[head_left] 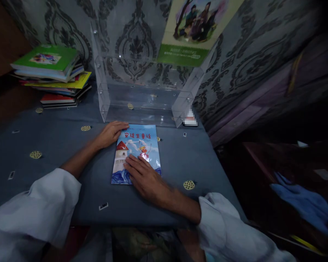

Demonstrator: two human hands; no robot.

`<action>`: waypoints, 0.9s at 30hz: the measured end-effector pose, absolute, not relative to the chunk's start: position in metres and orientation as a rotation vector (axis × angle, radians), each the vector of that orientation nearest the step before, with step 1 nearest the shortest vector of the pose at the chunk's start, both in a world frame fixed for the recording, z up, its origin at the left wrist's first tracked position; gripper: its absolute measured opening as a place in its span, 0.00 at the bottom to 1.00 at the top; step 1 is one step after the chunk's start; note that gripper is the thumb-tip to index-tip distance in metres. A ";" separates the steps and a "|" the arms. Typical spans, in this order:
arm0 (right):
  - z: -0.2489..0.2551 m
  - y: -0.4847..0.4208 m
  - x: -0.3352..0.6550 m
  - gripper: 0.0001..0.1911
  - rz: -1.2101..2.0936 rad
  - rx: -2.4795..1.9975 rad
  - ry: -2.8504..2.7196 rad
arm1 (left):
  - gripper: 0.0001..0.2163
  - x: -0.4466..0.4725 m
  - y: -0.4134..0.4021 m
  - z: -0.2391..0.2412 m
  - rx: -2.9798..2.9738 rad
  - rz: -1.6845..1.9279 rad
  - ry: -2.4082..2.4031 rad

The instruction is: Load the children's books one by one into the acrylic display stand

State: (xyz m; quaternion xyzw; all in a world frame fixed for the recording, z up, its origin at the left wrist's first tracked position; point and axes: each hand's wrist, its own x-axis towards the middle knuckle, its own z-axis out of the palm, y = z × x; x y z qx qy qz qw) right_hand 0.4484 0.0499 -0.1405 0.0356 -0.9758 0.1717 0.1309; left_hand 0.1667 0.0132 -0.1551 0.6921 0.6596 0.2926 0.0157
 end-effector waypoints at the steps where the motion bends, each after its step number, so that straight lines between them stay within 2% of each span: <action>1: -0.142 0.052 0.452 0.22 0.500 0.091 -2.815 | 0.18 0.167 0.013 -0.155 2.156 0.909 2.049; 13: -0.148 0.073 0.481 0.23 0.566 0.082 -2.781 | 0.19 0.173 0.011 -0.145 2.160 0.817 2.093; 19: -0.152 0.077 0.488 0.25 0.616 0.072 -2.793 | 0.20 0.190 0.012 -0.136 2.217 0.554 2.216; 27: -0.150 0.075 0.487 0.26 0.602 0.059 -2.823 | 0.20 0.228 0.057 -0.124 2.411 0.358 2.057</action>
